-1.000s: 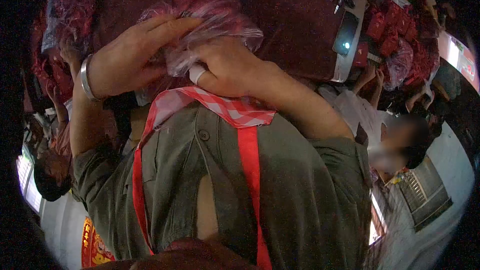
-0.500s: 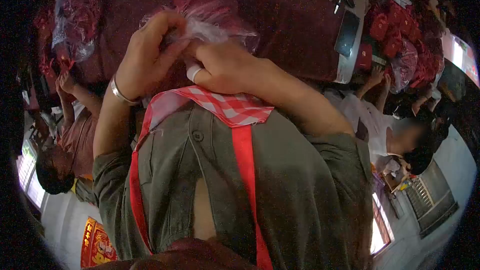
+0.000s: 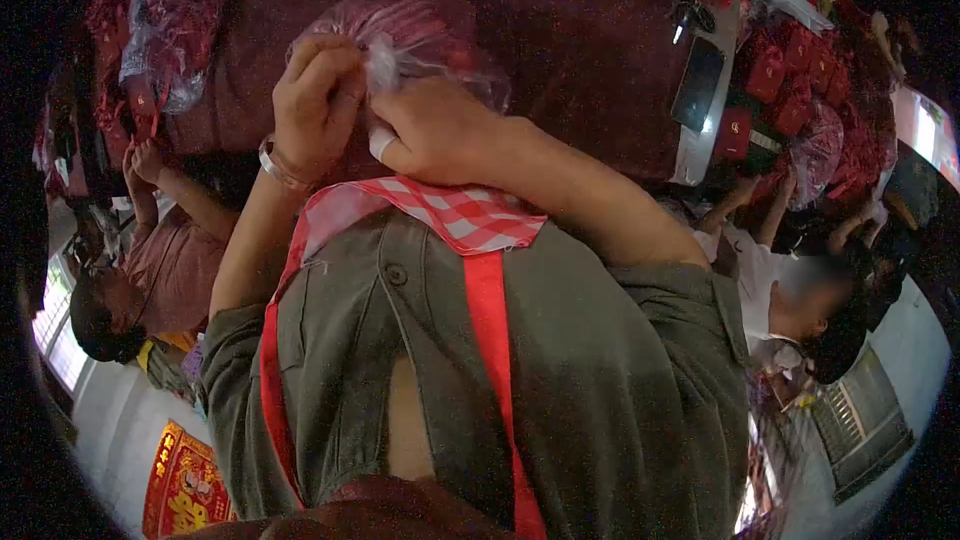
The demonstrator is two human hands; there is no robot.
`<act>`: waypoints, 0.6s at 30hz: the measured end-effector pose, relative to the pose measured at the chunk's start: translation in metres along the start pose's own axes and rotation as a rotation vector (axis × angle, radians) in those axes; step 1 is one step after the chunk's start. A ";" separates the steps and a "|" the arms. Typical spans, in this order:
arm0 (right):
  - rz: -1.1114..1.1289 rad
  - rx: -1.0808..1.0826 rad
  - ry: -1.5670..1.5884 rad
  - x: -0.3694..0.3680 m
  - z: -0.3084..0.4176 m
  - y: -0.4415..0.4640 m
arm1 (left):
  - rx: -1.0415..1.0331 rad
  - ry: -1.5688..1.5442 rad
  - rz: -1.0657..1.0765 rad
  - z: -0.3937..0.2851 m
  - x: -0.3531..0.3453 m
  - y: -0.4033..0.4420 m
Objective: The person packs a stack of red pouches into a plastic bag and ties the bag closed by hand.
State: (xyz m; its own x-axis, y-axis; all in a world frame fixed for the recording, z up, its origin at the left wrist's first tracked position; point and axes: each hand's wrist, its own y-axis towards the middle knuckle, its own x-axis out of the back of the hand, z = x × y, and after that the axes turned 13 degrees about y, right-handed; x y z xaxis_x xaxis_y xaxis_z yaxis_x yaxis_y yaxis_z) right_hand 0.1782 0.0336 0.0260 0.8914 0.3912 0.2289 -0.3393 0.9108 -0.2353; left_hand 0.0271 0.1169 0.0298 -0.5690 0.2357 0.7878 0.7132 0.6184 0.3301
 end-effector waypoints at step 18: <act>-0.307 0.555 0.085 -0.026 -0.024 -0.003 | 0.268 -0.284 0.000 0.012 -0.014 -0.002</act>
State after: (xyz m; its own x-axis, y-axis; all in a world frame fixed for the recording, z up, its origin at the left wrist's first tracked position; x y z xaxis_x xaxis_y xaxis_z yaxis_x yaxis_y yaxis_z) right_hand 0.1628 0.0179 -0.0017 0.9857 0.1105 0.1273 -0.1497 0.9213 0.3588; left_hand 0.0288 0.1217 0.0123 -0.6865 0.4104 0.6002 0.6022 0.7836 0.1530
